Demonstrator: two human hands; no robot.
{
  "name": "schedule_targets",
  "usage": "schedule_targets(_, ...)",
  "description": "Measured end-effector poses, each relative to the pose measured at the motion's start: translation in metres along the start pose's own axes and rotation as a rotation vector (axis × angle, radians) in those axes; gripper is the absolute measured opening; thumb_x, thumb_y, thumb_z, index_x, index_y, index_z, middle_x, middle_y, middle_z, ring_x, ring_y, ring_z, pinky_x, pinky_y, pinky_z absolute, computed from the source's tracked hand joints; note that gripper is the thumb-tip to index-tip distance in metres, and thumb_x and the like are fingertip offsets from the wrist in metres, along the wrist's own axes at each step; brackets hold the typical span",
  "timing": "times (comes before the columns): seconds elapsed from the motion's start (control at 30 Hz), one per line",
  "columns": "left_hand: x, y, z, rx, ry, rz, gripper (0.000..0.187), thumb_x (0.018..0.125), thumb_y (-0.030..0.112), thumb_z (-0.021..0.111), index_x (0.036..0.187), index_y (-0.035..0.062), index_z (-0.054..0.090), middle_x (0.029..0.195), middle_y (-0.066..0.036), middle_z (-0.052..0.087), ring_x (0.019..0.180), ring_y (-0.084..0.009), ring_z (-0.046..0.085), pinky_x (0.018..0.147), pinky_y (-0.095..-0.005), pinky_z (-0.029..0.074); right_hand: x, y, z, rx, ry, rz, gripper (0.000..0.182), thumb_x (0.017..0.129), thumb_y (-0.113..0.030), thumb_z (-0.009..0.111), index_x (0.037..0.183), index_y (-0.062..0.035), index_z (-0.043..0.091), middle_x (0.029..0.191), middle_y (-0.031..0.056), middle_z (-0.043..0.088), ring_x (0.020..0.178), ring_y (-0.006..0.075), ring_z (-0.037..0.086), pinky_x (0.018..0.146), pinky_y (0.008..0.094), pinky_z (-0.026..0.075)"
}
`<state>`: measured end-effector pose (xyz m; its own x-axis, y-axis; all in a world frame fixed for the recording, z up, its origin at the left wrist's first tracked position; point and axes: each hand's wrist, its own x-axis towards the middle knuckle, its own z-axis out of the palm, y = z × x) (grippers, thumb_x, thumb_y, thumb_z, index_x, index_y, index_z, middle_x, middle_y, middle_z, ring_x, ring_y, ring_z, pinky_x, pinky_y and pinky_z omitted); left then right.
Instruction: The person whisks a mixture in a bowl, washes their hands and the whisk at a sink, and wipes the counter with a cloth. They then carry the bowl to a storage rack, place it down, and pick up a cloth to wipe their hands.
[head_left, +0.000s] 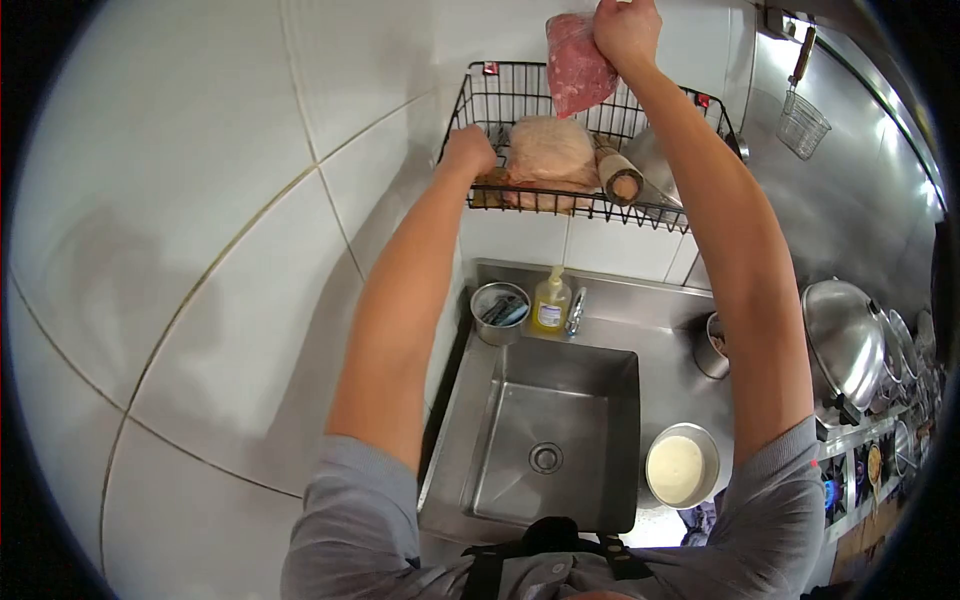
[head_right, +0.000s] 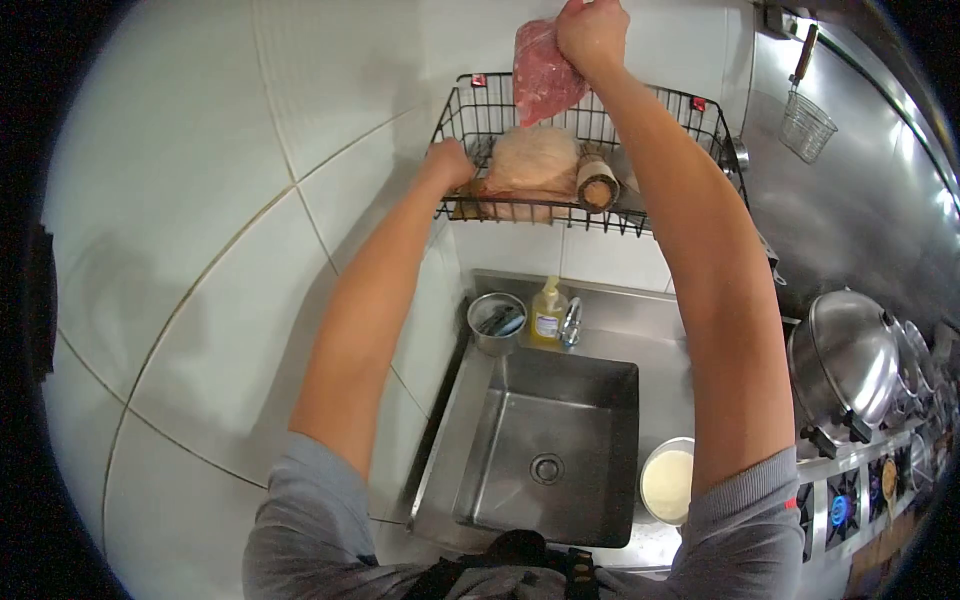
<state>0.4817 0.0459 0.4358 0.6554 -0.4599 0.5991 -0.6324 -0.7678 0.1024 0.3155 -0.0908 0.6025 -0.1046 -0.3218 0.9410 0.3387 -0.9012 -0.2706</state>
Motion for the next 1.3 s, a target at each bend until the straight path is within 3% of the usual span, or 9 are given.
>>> schedule_targets(0.1, -0.014, 0.011, -0.049, -0.303, -0.070, -0.228, 0.031, 0.070, 0.013, 0.060, 0.094, -0.0058, 0.060, 0.097, -0.024, 0.062, 0.096, -0.0354, 0.059, 0.083, -0.0372, 0.048, -0.012, 0.014, 0.002, 0.018, 0.001, 0.033, 0.007, 0.081, -0.003, 0.049, 0.088, -0.0044, 0.046, 0.058, 0.0213, 0.056, 0.057, 0.0375, 0.058, 0.054, 0.0435, 0.045)
schedule_targets(0.33, -0.031, -0.018, -0.063, -0.517, 0.655, 0.202, 0.042, 0.074, 0.015, 0.059, 0.113, 0.0003, 0.056, 0.116, -0.022, 0.054, 0.109, -0.0319, 0.052, 0.096, -0.0383, 0.039, -0.063, 0.058, 0.105, -0.255, -0.329, 0.339, 0.046, 0.076, -0.027, 0.066, 0.113, -0.0032, 0.051, 0.093, 0.0255, 0.062, 0.095, 0.0392, 0.059, 0.081, 0.0397, 0.048)
schedule_targets(0.5, -0.063, -0.041, -0.047, -0.324, -0.116, 0.239, 0.034, 0.082, 0.021, 0.058, 0.113, 0.0054, 0.057, 0.115, -0.012, 0.058, 0.103, -0.0312, 0.055, 0.092, -0.0386, 0.041, -0.166, -0.041, 0.032, 0.166, -0.275, 0.086, 0.025, 0.068, -0.019, 0.061, 0.086, -0.0032, 0.055, 0.078, 0.0208, 0.060, 0.076, 0.0354, 0.059, 0.069, 0.0440, 0.046)
schedule_targets(0.53, -0.062, -0.064, -0.013, -0.303, 0.135, 0.563, 0.029, 0.081, 0.020, 0.059, 0.104, 0.0023, 0.061, 0.107, -0.013, 0.061, 0.098, -0.0309, 0.057, 0.086, -0.0380, 0.044, -0.207, -0.060, -0.021, 0.249, -0.287, 0.074, 0.018, 0.067, -0.017, 0.059, 0.080, -0.0043, 0.056, 0.071, 0.0192, 0.059, 0.071, 0.0344, 0.058, 0.065, 0.0444, 0.045)
schedule_targets(0.63, -0.158, -0.010, -0.002, -0.375, 0.682, 0.388, 0.018, 0.075, 0.003, 0.060, 0.093, 0.0023, 0.062, 0.090, -0.014, 0.062, 0.087, -0.0299, 0.057, 0.080, -0.0410, 0.043, -0.415, -0.063, -0.143, -0.104, -0.873, 0.254, 0.011, 0.072, -0.011, 0.056, 0.078, -0.0020, 0.053, 0.064, 0.0179, 0.055, 0.068, 0.0330, 0.057, 0.062, 0.0443, 0.046)
schedule_targets(0.7, -0.229, -0.004, 0.076, -0.569, 0.417, 0.206, 0.010, 0.078, 0.007, 0.061, 0.087, 0.0021, 0.059, 0.084, -0.011, 0.061, 0.081, -0.0248, 0.057, 0.074, -0.0366, 0.044, -0.531, -0.056, -0.239, -0.126, -1.432, 0.756, 0.015, 0.069, -0.011, 0.056, 0.082, -0.0047, 0.060, 0.071, 0.0185, 0.058, 0.078, 0.0356, 0.059, 0.067, 0.0458, 0.047)
schedule_targets(0.9, -0.473, 0.133, 0.168, -1.257, -1.311, -0.314, 0.020, 0.083, 0.015, 0.062, 0.097, 0.0008, 0.060, 0.082, -0.007, 0.063, 0.072, -0.0167, 0.065, 0.056, -0.0244, 0.049, -0.535, -0.131, -0.542, -0.842, -0.746, 1.385, 0.016, 0.065, -0.012, 0.062, 0.075, -0.0014, 0.065, 0.071, 0.0172, 0.063, 0.067, 0.0317, 0.061, 0.064, 0.0397, 0.049)
schedule_targets(1.07, -0.525, 0.248, 0.173, -1.773, -1.617, -0.700, 0.018, 0.087, 0.011, 0.055, 0.096, -0.0048, 0.053, 0.096, -0.014, 0.056, 0.086, -0.0307, 0.063, 0.072, -0.0391, 0.053, -0.475, -0.118, -0.647, -1.335, -0.128, 1.310, 0.036, 0.075, -0.031, 0.062, 0.087, 0.0025, 0.065, 0.081, 0.0203, 0.065, 0.078, 0.0337, 0.063, 0.072, 0.0398, 0.049)
schedule_targets(1.3, -0.539, 0.301, 0.185, -1.699, -1.280, -0.878, 0.007, 0.076, -0.002, 0.052, 0.080, -0.0073, 0.049, 0.081, -0.016, 0.055, 0.074, -0.0301, 0.063, 0.065, -0.0441, 0.057, -0.538, 0.016, -0.661, -1.595, -0.433, 1.229, 0.057, 0.065, -0.028, 0.067, 0.105, 0.0107, 0.052, 0.113, 0.0354, 0.041, 0.108, 0.0475, 0.040, 0.096, 0.0461, 0.034)
